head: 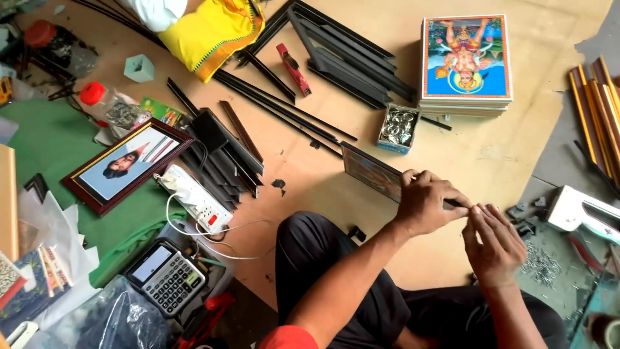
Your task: The person assembles a picture frame by attaching a hanging loop to the back with a hammer and drill, then wipes the frame. They then fit black frame strips around a printed image, securing them with a hammer and nails, and trimming excess strip with scissors.
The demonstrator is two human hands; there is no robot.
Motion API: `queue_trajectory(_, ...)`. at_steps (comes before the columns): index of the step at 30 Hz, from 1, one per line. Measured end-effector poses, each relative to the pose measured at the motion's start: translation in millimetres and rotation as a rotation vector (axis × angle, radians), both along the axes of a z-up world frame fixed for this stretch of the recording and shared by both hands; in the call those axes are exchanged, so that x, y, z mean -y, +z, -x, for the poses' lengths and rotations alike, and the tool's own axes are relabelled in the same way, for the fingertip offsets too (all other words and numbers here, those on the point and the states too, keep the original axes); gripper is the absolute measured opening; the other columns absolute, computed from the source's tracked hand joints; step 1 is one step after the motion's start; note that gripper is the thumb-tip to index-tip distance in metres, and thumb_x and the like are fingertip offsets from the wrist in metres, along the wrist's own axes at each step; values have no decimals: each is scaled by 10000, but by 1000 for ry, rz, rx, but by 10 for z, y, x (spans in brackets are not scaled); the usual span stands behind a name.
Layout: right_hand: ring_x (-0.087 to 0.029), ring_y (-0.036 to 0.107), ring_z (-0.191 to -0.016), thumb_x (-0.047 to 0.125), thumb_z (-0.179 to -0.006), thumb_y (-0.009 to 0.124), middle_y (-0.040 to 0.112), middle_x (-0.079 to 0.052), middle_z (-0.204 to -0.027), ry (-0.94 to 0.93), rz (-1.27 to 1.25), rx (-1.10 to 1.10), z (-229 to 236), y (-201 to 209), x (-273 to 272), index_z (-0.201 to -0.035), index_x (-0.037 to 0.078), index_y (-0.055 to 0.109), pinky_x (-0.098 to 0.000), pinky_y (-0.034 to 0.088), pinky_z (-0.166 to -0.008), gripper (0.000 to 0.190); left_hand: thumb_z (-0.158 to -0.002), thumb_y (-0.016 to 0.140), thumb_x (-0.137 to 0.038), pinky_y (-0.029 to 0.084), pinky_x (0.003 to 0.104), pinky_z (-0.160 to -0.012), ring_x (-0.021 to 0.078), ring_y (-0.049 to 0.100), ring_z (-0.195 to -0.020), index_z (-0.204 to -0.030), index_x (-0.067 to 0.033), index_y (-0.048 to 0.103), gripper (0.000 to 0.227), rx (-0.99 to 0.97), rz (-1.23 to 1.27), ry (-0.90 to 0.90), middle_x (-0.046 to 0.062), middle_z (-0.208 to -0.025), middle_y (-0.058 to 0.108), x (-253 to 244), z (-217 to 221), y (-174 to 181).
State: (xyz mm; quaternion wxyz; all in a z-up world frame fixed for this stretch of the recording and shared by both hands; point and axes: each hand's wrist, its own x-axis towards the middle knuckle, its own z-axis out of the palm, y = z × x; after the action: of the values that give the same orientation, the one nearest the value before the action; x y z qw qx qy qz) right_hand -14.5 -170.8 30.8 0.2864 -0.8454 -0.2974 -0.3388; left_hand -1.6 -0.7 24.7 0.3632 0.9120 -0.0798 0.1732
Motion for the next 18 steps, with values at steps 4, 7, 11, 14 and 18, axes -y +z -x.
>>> queue_trajectory(4, -258, 736, -1171, -32, -928, 775, 765, -133, -1161, 13, 61, 8, -34, -46, 99, -1127, -8, 757, -415, 593, -1095, 201, -807, 804, -502, 282, 450, -1115, 108, 609, -1078, -906, -345, 789, 186, -21, -36, -13, -143, -945, 738, 8, -75, -62)
queue_trajectory(7, -234, 727, -1129, 20, -957, 745, 754, -124, -1217, 12, 97, -167, 4, -200, 567, -1199, 22, 743, -336, 591, -995, 242, -810, 800, -504, 280, 447, -1096, 104, 606, -1075, -894, -353, 790, 173, -24, -29, -30, -138, -952, 733, 15, -28, -74)
queue_trajectory(11, -191, 728, -1147, 93, -1090, 748, 743, -74, -1221, -240, 136, -297, -174, -1631, 2208, -1262, 107, 741, -279, 582, -979, 172, -811, 802, -504, 270, 455, -1107, 109, 607, -1068, -874, -354, 793, 163, 7, -49, -16, -133, -927, 740, -10, -35, 21)
queue_trajectory(14, -204, 771, -982, 211, -814, 776, 766, -84, -1141, -203, 384, -1051, -203, -3082, 3570, -1236, 188, 705, -319, 616, -862, 428, -815, 797, -503, 257, 458, -1148, 102, 603, -1064, -857, -360, 787, 148, -27, -8, -28, -144, -880, 736, -9, -24, 4)
queue_trajectory(18, -237, 527, -1386, 449, -779, 800, 538, -48, -1482, 108, 799, -1214, -202, -3723, 4122, -1501, 256, 472, -376, 399, -1161, 816, -825, 791, -509, 263, 439, -1140, 93, 598, -1101, -893, -378, 778, 148, 2, 4, -27, -148, -949, 740, 13, -38, -73)
